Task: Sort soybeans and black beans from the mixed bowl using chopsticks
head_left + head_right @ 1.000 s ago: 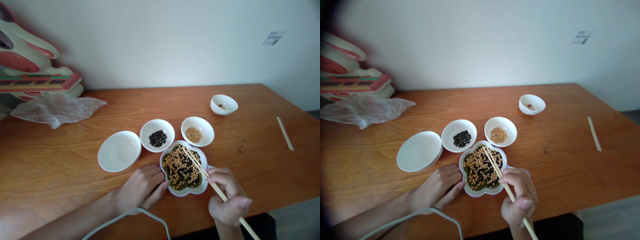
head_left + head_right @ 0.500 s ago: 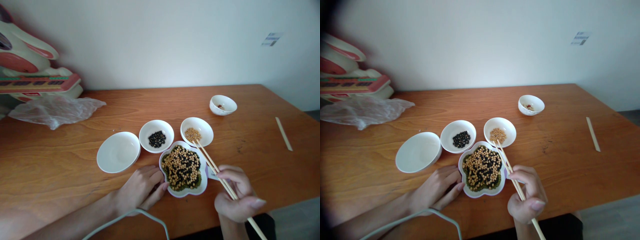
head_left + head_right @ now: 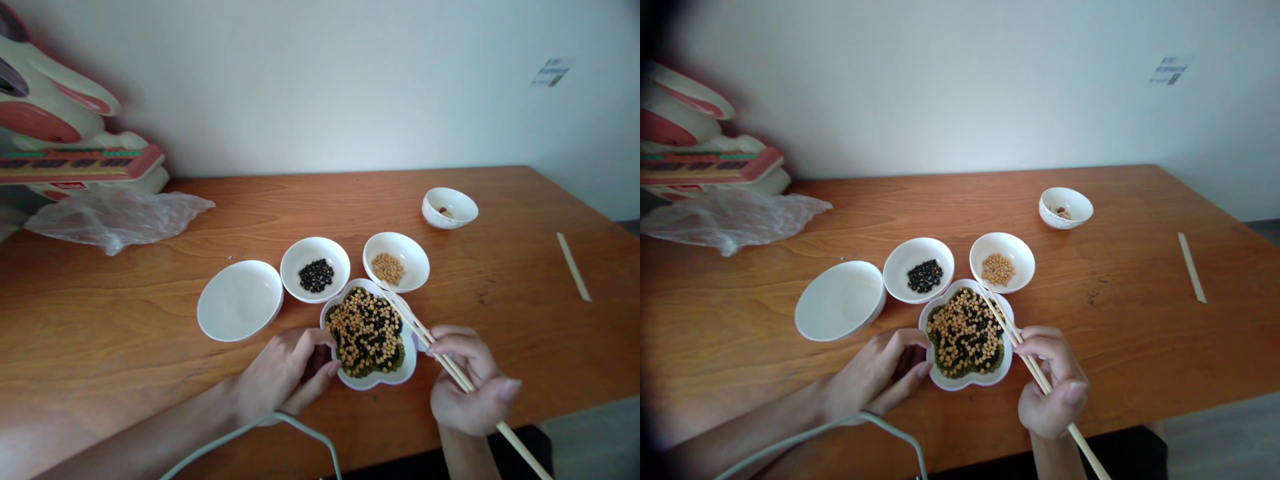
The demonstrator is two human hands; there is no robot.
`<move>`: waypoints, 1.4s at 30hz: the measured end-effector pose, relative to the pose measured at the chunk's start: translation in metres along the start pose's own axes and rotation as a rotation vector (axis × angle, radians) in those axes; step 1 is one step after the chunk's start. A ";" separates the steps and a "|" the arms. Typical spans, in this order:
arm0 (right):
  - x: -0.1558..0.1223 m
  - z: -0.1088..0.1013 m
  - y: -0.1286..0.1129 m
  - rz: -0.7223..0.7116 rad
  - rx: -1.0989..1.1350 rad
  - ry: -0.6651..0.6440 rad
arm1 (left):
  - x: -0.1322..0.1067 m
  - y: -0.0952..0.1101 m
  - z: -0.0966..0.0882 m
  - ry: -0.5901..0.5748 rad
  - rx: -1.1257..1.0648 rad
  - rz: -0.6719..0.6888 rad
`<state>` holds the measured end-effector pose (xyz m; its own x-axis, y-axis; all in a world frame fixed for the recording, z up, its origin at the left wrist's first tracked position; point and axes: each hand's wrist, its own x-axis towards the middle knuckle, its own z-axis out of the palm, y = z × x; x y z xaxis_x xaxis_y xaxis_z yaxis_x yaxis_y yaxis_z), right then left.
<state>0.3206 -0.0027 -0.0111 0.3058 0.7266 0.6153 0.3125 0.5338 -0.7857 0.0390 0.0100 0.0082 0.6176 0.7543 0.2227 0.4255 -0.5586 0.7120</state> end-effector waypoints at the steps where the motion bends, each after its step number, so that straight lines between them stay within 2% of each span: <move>1: 0.000 0.000 0.001 -0.005 0.011 -0.005 | 0.000 0.001 -0.001 -0.004 0.009 0.000; 11: 0.003 -0.001 0.002 -0.009 0.029 0.031 | 0.001 -0.001 0.000 -0.015 0.008 0.003; 17: -0.005 0.004 -0.006 -0.100 0.038 0.000 | -0.001 -0.007 0.009 0.073 0.096 0.092; 20: -0.009 0.007 -0.013 -0.138 0.026 -0.057 | -0.001 -0.007 0.009 0.098 0.095 0.103; 24: -0.007 0.007 -0.019 -0.127 -0.002 -0.214 | 0.001 -0.007 0.008 0.160 0.098 0.110; 27: -0.002 0.007 -0.022 -0.107 -0.008 -0.297 | 0.003 -0.006 0.006 0.096 0.139 0.095; 31: 0.000 0.009 -0.024 -0.104 0.000 -0.331 | 0.006 -0.004 0.003 0.000 0.145 0.114; 37: -0.007 0.003 -0.014 -0.085 0.016 -0.134 | 0.008 -0.002 0.002 -0.067 0.209 0.099; 42: -0.006 0.000 -0.009 -0.009 -0.050 -0.165 | 0.008 0.000 0.000 -0.092 0.230 0.108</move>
<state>0.3159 -0.0122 -0.0078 0.1529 0.7853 0.5999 0.3603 0.5210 -0.7738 0.0440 0.0165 0.0105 0.7205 0.6577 0.2199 0.4867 -0.7054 0.5153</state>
